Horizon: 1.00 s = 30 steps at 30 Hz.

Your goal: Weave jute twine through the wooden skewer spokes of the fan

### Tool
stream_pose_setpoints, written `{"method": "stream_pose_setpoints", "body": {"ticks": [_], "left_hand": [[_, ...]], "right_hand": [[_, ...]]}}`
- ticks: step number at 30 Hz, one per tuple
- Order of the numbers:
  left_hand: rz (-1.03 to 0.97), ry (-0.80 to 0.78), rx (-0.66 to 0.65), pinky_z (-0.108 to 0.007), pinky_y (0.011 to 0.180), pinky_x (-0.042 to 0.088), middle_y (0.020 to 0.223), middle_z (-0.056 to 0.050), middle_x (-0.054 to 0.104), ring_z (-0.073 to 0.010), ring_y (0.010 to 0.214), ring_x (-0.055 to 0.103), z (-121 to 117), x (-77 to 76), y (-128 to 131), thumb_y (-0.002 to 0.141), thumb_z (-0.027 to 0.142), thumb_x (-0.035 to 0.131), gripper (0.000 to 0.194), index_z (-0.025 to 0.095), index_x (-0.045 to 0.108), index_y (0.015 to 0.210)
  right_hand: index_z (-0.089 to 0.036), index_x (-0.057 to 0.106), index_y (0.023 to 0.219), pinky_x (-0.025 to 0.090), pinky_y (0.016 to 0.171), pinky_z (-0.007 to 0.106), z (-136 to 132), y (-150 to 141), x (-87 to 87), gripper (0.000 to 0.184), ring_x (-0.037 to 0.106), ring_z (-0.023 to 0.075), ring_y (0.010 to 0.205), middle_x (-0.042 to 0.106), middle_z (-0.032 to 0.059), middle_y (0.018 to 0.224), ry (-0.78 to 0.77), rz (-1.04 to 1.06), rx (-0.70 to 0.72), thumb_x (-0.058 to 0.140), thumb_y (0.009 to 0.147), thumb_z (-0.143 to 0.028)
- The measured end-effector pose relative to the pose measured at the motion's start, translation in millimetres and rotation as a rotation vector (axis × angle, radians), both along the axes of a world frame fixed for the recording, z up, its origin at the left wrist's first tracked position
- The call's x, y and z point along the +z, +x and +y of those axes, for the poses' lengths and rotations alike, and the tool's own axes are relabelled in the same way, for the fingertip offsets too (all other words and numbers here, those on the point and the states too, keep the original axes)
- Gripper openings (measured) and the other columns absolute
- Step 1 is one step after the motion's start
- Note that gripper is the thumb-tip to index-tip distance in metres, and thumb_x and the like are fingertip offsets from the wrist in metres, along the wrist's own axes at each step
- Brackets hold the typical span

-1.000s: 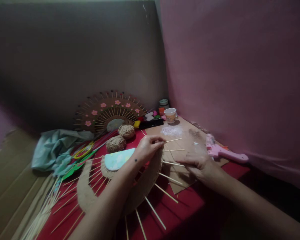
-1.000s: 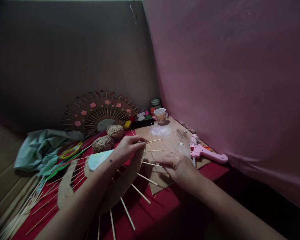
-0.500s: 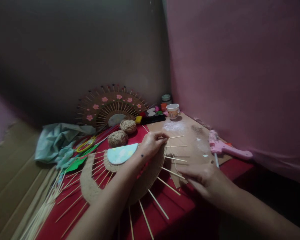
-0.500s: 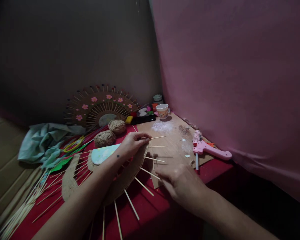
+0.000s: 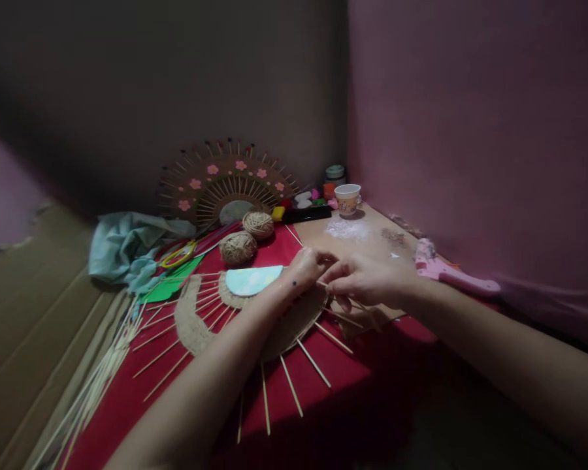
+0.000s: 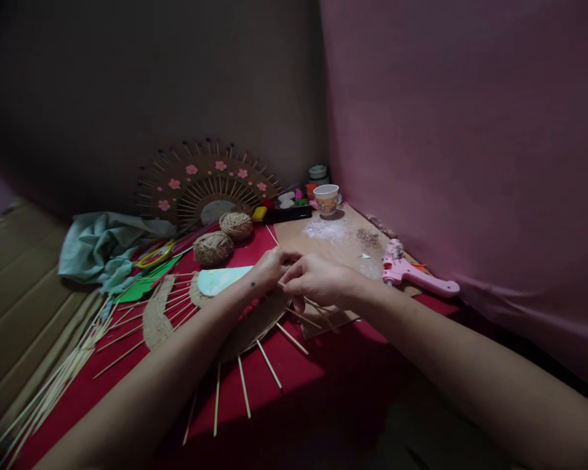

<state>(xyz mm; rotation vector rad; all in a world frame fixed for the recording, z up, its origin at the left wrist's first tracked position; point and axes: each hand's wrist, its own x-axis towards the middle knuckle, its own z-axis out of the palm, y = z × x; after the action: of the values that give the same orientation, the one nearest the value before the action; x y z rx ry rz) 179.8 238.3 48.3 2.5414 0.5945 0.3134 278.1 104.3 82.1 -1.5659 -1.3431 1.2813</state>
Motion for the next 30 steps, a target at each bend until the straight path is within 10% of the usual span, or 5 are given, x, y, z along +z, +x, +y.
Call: {"method": "stream_pose_setpoints", "body": {"ticks": [11, 18, 23, 30], "left_hand": [[-0.082, -0.337, -0.203, -0.026, 0.077, 0.045, 0.086, -0.002, 0.062, -0.0146, 0.082, 0.057, -32.3, 27.1, -55.1, 0.079, 0.025, 0.059, 0.016, 0.017, 0.071, 0.085], [-0.048, -0.296, 0.001, -0.025, 0.065, 0.043, 0.077, -0.003, 0.063, -0.0131, 0.07, 0.055, -37.5, 20.7, -70.0, 0.082, 0.03, 0.059, 0.02, 0.015, 0.071, 0.078], [-0.031, -0.284, 0.034, -0.025, 0.066, 0.043, 0.078, -0.003, 0.065, -0.013, 0.071, 0.056, -41.4, 23.1, -82.6, 0.081, 0.027, 0.06, 0.018, 0.014, 0.07, 0.072], [-0.122, -0.191, 0.043, -0.033, 0.082, 0.045, 0.09, -0.005, 0.067, -0.0167, 0.088, 0.059, -47.6, 19.0, -104.3, 0.082, 0.024, 0.06, 0.015, 0.018, 0.073, 0.086]], "right_hand": [[-0.012, 0.066, 0.093, 0.033, 0.038, 0.017, 0.0, 5.0, 6.8, 0.022, 0.043, 0.0043, 0.04, 0.061, 0.0001, 0.06, 0.166, 0.263, 0.069, 0.059, 0.077, -0.026], [-0.014, 0.066, 0.105, 0.044, 0.063, 0.025, 17.9, 34.7, -11.9, 0.028, 0.058, 0.0139, 0.071, 0.067, 0.0075, 0.086, 0.466, -0.617, -0.155, 0.056, 0.079, -0.015], [-0.016, 0.072, 0.088, 0.042, 0.062, 0.025, 36.5, 43.5, -54.8, 0.018, 0.058, 0.0143, 0.066, 0.068, 0.0063, 0.077, 0.433, -0.686, -0.076, 0.059, 0.075, -0.013], [-0.018, 0.073, 0.081, 0.043, 0.062, 0.024, 43.3, 44.3, -65.9, 0.018, 0.058, 0.0134, 0.063, 0.068, 0.0037, 0.073, 0.461, -0.667, -0.108, 0.057, 0.075, -0.013]]}}
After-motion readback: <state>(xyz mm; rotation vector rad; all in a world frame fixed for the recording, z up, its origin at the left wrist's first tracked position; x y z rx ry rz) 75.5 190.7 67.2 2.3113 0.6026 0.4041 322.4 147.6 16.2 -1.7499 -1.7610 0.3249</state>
